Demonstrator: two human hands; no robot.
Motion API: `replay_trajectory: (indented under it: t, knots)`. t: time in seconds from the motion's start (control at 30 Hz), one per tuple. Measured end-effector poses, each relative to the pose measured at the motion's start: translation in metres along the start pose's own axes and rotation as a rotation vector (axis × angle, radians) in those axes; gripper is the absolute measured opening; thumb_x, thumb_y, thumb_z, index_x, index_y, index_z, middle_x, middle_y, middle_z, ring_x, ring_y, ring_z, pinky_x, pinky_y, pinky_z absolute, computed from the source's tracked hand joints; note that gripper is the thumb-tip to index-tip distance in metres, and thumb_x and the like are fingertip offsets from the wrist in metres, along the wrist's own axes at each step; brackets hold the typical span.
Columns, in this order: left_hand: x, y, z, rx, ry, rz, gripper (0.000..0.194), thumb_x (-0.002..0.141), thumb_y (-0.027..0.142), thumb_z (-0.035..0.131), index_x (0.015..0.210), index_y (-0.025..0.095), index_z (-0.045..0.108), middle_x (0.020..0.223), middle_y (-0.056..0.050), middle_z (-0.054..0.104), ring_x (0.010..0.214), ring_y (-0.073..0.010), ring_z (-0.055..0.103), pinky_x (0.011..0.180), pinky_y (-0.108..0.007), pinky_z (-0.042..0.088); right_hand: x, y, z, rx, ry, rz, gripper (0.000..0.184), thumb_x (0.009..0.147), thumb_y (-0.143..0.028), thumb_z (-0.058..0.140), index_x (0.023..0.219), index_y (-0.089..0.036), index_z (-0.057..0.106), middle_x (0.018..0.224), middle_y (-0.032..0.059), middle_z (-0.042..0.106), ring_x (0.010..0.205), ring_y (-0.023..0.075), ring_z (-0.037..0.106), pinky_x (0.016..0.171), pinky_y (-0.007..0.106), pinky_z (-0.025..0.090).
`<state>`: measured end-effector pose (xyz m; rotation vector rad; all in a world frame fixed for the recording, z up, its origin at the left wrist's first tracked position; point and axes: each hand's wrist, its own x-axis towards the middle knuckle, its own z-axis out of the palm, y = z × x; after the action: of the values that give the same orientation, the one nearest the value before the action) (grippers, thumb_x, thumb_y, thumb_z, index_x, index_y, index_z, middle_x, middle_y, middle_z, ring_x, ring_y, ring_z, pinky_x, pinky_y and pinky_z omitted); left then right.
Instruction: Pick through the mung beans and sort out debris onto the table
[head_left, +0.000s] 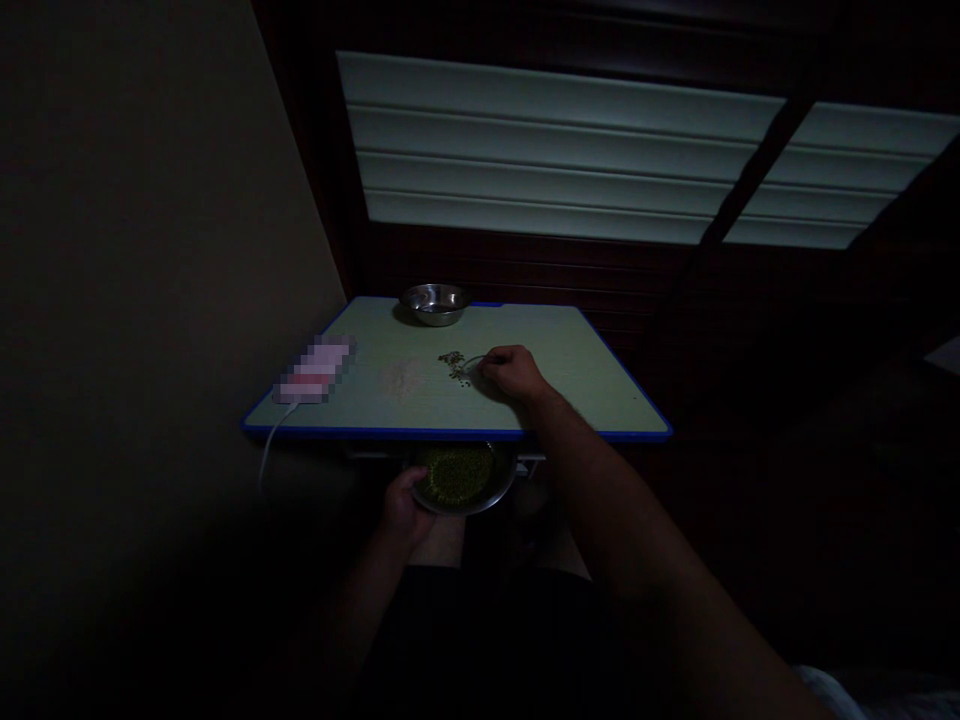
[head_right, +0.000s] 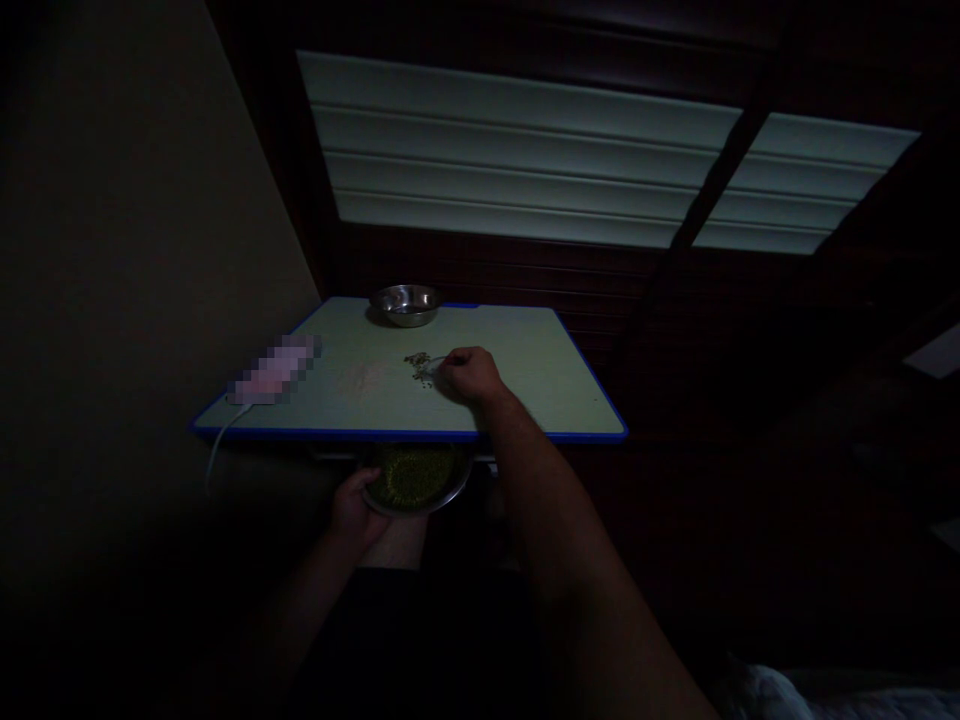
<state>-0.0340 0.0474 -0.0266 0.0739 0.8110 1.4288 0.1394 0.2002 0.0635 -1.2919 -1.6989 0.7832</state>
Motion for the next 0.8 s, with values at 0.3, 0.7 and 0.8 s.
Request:
replay_trajectory:
  t: [0.3, 0.7, 0.8]
  knots:
    - [-0.002, 0.0, 0.002, 0.038, 0.022, 0.015, 0.045, 0.067, 0.009, 0.056, 0.11, 0.009, 0.071, 0.081, -0.012, 0.077, 0.078, -0.0277, 0.073, 0.085, -0.044, 0.057, 0.002, 0.005, 0.001, 0.022, -0.075, 0.006, 0.017, 0.063, -0.026, 0.063, 0.071, -0.013, 0.072, 0.064, 0.0022, 0.064, 0.059, 0.0111, 0.052, 0.058, 0.025, 0.04]
    - [0.002, 0.0, -0.003, 0.0, -0.02, -0.014, 0.044, 0.066, 0.01, 0.057, 0.108, 0.009, 0.072, 0.082, -0.012, 0.077, 0.087, -0.0307, 0.073, 0.088, -0.047, 0.056, -0.006, -0.006, -0.002, 0.183, -0.178, 0.097, 0.015, 0.057, -0.026, 0.068, 0.064, -0.013, 0.068, 0.056, -0.0002, 0.059, 0.053, 0.0102, 0.048, 0.053, 0.024, 0.037]
    - [0.002, 0.0, -0.002, 0.001, -0.038, -0.02, 0.04, 0.066, 0.01, 0.057, 0.104, 0.009, 0.073, 0.082, -0.012, 0.077, 0.086, -0.0299, 0.073, 0.087, -0.047, 0.056, -0.005, -0.007, -0.004, 0.225, -0.137, 0.077, 0.018, 0.06, -0.031, 0.068, 0.064, -0.013, 0.068, 0.058, 0.001, 0.06, 0.055, 0.0106, 0.049, 0.056, 0.025, 0.038]
